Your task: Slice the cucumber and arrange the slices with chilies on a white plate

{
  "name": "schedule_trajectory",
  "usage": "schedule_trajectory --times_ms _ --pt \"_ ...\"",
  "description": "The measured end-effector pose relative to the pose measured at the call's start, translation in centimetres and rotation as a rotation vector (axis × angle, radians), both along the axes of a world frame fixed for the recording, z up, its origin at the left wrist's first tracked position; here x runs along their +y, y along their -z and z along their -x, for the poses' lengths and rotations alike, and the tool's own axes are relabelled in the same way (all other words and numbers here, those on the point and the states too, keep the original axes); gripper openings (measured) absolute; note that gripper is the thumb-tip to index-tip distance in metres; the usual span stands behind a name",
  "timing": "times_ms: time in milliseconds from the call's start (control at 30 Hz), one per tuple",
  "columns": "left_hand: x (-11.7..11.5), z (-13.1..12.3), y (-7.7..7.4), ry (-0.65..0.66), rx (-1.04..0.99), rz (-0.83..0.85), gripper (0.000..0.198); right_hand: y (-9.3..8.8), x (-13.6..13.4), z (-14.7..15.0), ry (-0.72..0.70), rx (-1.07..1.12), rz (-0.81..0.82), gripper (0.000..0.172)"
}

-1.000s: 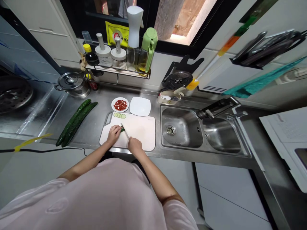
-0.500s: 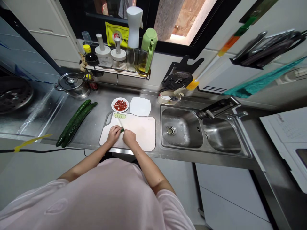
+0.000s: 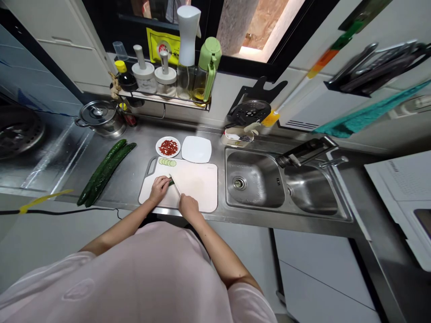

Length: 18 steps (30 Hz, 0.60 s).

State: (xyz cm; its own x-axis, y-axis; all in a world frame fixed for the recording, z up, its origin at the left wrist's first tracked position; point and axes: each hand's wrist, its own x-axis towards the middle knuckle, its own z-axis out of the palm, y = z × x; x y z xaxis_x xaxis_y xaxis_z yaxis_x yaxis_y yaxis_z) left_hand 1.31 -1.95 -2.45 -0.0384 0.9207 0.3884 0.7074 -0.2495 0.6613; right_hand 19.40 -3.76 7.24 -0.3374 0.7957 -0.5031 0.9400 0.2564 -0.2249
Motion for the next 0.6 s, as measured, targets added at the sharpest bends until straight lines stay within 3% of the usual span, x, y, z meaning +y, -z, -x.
schedule_trajectory --times_ms 600 --pt "0.1 0.1 0.1 0.01 -0.005 -0.012 0.022 1.5 2.8 3.0 -0.015 0.023 -0.07 0.023"
